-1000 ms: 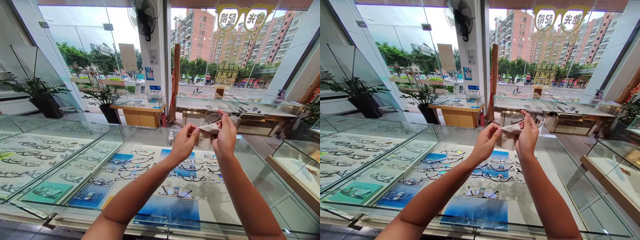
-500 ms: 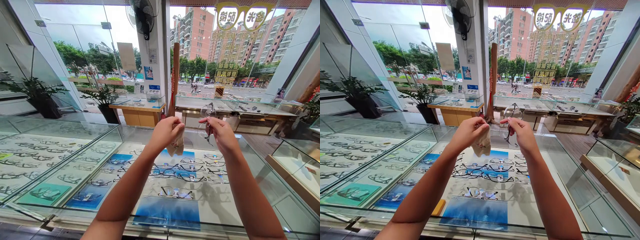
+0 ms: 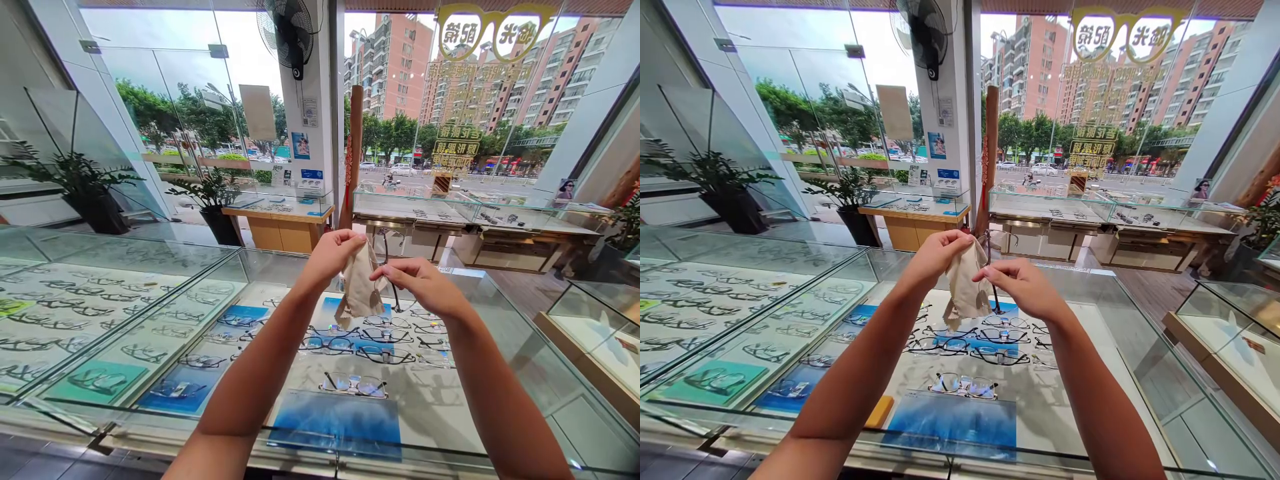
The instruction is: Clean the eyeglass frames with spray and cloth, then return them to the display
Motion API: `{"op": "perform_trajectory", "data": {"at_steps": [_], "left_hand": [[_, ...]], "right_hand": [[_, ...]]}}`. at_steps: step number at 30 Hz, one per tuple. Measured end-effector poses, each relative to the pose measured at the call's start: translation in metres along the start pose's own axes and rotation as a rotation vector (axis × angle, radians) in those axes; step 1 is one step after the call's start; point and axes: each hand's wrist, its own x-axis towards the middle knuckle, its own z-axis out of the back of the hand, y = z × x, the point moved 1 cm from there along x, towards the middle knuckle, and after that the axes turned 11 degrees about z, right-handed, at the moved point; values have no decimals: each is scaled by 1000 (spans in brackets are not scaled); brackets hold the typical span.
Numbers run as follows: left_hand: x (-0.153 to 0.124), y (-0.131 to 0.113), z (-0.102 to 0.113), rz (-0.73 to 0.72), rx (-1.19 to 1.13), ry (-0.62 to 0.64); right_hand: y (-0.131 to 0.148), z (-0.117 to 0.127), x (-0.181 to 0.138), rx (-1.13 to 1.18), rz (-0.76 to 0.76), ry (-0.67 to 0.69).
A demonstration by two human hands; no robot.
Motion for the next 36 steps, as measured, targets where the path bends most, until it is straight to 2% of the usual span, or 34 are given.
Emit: {"op": "perform_trajectory", "data": {"at_steps": [4,11,17,20,23,29,36], "left_hand": [[1,0,-3,33,-113,112],[0,-3,-3,135,-207,129],[4,-1,-1,167,-313,303],[5,0,0,169,-321,351],[3,0,-2,122,-243,342],[-2,3,-12,2,-138,234],[-1,8,-13,-10,-66,239]], "right_hand": [[1,0,0,-12,-7,7],[-5,1,4,-29,-3,15],[-13,0,5,19,30,-19],[-14,1,5,44,27,-34],[-12,2,6,48,30,-26],[-14,2,6,14,75,19],[-20,4,6,14,147,29]]}}
